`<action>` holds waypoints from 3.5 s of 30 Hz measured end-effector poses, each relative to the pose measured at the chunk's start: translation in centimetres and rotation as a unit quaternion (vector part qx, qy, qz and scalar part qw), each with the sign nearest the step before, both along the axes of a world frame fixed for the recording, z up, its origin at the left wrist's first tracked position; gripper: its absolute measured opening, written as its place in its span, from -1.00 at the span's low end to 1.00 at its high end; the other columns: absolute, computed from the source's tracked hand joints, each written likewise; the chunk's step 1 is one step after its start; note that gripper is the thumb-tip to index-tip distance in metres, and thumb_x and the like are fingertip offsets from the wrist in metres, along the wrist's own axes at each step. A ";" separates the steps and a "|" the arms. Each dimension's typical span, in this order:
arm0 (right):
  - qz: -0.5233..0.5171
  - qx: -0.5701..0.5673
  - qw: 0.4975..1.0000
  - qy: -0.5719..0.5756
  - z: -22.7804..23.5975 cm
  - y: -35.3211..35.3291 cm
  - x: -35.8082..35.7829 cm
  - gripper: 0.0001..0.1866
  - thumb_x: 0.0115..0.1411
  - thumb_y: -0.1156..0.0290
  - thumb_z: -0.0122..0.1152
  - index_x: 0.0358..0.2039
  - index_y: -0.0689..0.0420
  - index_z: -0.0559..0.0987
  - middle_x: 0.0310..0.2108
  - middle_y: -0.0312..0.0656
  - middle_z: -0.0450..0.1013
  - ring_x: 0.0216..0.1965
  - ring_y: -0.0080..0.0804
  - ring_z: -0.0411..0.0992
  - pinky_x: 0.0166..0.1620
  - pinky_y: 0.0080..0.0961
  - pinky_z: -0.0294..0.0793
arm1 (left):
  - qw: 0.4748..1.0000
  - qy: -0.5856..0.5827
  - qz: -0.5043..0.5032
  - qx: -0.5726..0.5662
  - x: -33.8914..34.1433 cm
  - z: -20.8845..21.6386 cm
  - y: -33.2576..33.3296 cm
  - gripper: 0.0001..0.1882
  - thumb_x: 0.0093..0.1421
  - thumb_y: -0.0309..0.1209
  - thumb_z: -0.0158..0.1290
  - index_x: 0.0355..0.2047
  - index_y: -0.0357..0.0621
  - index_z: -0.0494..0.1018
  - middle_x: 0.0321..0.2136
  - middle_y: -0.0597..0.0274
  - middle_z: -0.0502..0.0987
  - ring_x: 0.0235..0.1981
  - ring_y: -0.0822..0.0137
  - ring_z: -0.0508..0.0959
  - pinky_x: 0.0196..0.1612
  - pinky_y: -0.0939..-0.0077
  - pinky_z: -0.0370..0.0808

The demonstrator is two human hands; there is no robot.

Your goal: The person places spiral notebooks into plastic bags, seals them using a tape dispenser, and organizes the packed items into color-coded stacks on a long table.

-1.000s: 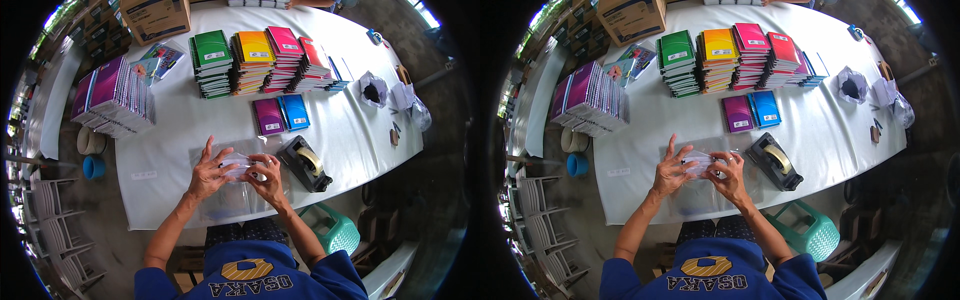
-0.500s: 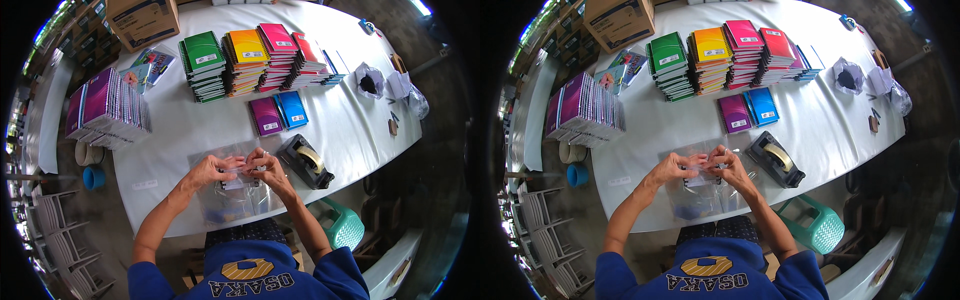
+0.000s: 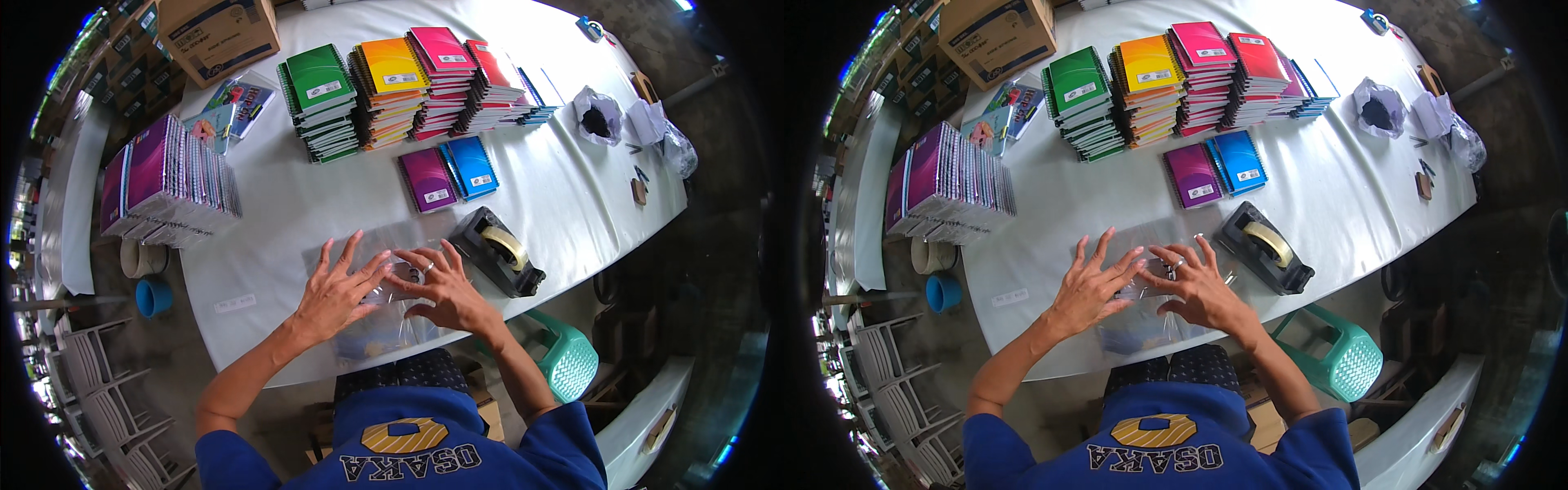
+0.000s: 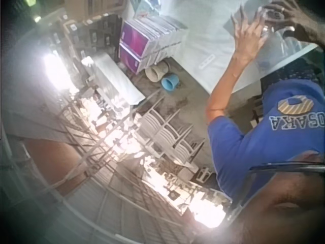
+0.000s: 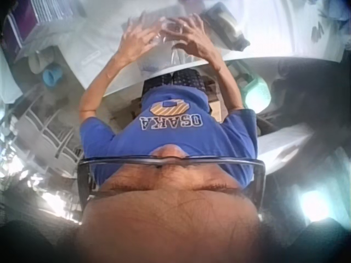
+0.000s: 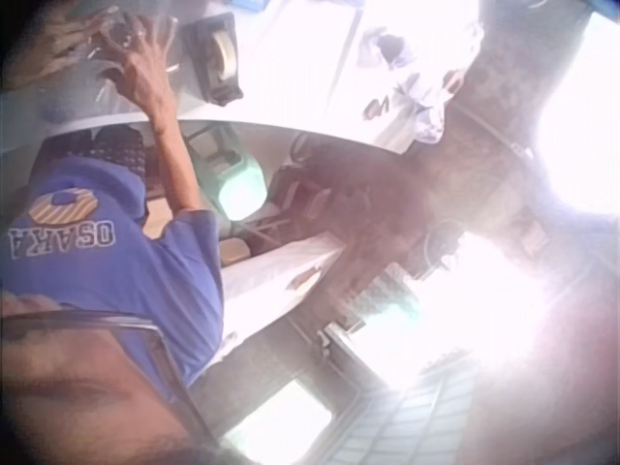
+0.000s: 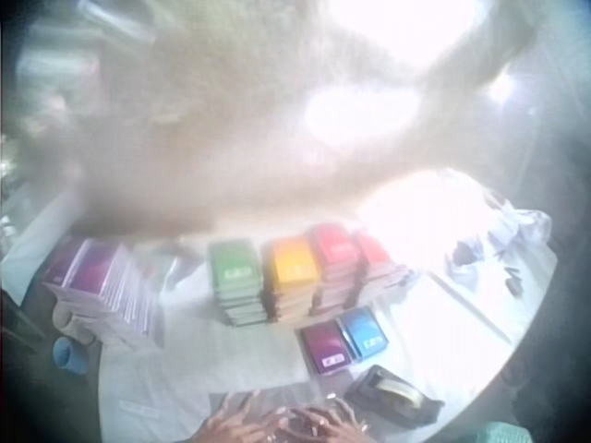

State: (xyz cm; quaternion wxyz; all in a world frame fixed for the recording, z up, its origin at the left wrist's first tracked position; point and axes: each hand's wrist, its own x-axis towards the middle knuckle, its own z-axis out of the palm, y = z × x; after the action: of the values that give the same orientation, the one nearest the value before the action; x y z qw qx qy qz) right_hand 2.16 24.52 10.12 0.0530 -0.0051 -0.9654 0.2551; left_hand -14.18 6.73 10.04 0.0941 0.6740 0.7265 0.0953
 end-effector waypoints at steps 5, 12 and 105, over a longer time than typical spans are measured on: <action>-0.011 0.133 0.987 0.091 -3.3 -1.4 2.8 -0.49 0.02 0.42 0.14 0.04 -0.24 0.56 0.25 -0.22 0.20 0.21 -0.27 0.19 0.31 0.06 -0.04 | 0.998 0.059 0.000 0.028 1.4 -0.4 0.0 -0.32 -0.01 -0.19 0.26 0.17 0.06 0.38 0.24 0.52 0.27 0.38 0.03 -0.01 0.30 -0.25 -0.01; -0.382 0.008 0.922 0.054 -2.1 14.2 14.7 -0.83 -0.10 0.54 0.38 -0.42 0.04 0.69 -0.06 -0.08 0.43 -0.03 -0.14 0.36 0.01 -0.21 0.36 | 0.995 0.085 0.037 0.047 3.0 -0.7 -0.4 -0.32 -0.05 -0.30 0.28 0.15 0.13 0.40 0.20 0.61 0.34 0.35 0.03 0.07 0.31 -0.22 0.00; 0.024 -0.411 0.911 -0.019 -10.6 1.4 -0.6 -0.12 -0.25 0.50 0.51 0.10 0.14 0.21 0.04 -0.05 0.30 0.15 -0.17 0.28 0.20 -0.28 0.25 | 0.787 -0.559 0.192 0.177 4.3 -8.8 0.6 0.46 -0.38 -0.17 0.51 0.39 -0.03 -0.30 0.37 0.10 -0.05 0.40 0.06 -0.10 0.38 0.18 -0.07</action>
State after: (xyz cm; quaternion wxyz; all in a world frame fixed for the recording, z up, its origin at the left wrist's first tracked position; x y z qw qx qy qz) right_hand 1.58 25.96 -0.50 0.0211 -0.0079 -0.7757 0.6307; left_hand -9.84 7.34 1.21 0.3425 0.3539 0.6319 0.5985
